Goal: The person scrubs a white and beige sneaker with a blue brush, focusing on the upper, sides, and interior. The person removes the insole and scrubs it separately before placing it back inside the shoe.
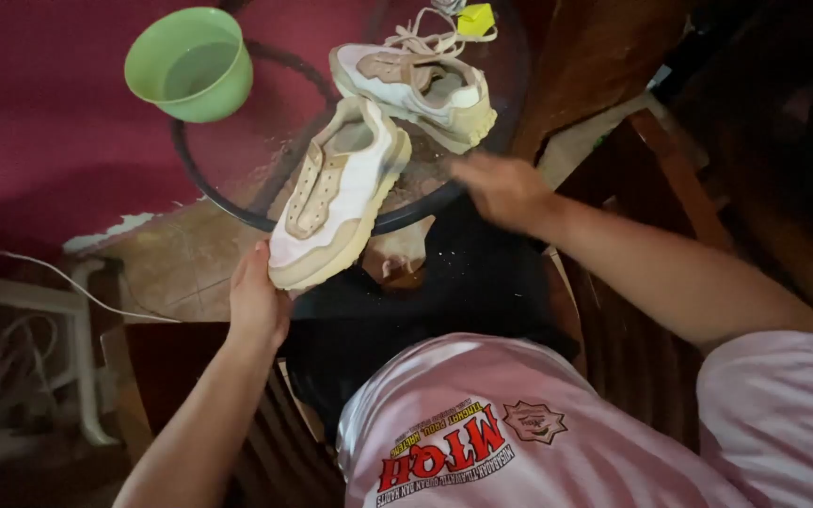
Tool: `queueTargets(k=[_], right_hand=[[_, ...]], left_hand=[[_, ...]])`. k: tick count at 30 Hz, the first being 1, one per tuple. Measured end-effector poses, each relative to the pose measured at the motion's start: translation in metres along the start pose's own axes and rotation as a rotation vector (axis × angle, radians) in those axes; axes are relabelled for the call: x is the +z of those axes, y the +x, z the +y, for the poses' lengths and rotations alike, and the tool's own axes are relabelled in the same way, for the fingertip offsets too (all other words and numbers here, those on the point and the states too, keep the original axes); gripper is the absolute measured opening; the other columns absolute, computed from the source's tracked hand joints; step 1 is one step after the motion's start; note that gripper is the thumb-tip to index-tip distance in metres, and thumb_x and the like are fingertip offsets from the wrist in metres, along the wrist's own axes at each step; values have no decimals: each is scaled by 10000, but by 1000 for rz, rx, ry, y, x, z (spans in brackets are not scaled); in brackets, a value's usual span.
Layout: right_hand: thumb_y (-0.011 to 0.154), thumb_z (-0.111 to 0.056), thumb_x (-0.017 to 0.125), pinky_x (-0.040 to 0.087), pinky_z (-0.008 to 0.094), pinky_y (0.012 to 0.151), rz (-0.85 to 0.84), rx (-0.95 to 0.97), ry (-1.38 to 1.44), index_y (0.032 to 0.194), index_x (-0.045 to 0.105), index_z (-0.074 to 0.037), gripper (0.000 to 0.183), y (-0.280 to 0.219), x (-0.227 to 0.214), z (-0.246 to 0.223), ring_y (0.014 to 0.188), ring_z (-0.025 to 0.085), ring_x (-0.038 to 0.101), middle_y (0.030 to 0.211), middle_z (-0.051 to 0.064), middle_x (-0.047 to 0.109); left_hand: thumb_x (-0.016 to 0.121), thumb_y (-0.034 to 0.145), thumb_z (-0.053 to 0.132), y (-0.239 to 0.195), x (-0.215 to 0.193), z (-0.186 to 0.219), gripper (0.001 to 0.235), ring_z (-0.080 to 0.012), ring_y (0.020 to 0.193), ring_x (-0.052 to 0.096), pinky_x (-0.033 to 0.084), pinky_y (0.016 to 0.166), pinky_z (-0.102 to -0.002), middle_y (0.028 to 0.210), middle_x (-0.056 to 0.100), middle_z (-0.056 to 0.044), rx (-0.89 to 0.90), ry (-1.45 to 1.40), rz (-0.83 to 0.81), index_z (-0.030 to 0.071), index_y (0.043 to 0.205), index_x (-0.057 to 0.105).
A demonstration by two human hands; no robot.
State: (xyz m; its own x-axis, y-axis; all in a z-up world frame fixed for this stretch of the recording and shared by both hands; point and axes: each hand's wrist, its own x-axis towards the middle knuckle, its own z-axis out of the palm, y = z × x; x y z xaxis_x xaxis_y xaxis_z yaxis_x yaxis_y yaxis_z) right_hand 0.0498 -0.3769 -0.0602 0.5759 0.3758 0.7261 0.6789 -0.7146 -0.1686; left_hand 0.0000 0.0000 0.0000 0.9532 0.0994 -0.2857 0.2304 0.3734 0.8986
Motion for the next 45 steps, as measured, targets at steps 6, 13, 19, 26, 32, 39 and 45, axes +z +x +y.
queueTargets(k=[6,13,19,26,32,39,45], right_hand=[[1056,-217,590,572,400,723,-133,536,179,1390,659,-255,343,14,-28,-16,842,263,732,924,44,732],[1042,-187,570,573,444,713,-252,697,296,1288,647,-140,262,32,-21,-24,813,290,737,843,88,758],[1061,-211,526,563,481,787,-329,582,194,1319,652,-182,289,53,-61,-44,899,339,724,955,129,738],[1034,-159,572,582,473,735,-283,358,-84,1321,702,-170,315,63,-80,-40,858,372,719,944,135,734],[1044,-137,517,575,439,695,-228,315,-162,1382,679,-183,378,63,-79,-44,787,342,698,869,111,671],[1017,-143,507,572,294,776,-241,179,-322,1430,622,-279,450,45,-45,-76,780,196,684,945,9,641],[1037,-98,495,566,391,788,-209,206,-73,1370,655,-103,370,54,-53,-78,852,301,705,978,116,695]], left_hand=[[473,1106,316,5,-9,4,345,-328,1116,683,596,883,-595,1245,638,-165,8,117,11,31,1258,594],[453,1111,268,5,-10,-2,361,-288,1121,671,601,882,-530,1228,638,-170,69,164,-51,4,1310,598],[518,1104,267,32,-34,-12,352,-242,1110,656,595,906,-433,1207,644,-162,197,244,-71,1,1309,622],[521,1100,253,24,-32,0,350,-246,1124,620,550,969,-403,1187,641,-184,323,391,-88,7,1310,656],[532,1095,240,9,-23,13,336,-264,1153,610,521,1019,-421,1187,646,-203,426,489,-112,33,1321,671],[531,1070,162,-14,-12,15,320,-312,1202,640,496,1039,-469,1217,696,-223,612,661,-148,76,1340,681],[508,1081,148,-25,-4,22,327,-375,1202,641,490,1035,-510,1215,694,-255,650,693,-165,34,1346,664]])
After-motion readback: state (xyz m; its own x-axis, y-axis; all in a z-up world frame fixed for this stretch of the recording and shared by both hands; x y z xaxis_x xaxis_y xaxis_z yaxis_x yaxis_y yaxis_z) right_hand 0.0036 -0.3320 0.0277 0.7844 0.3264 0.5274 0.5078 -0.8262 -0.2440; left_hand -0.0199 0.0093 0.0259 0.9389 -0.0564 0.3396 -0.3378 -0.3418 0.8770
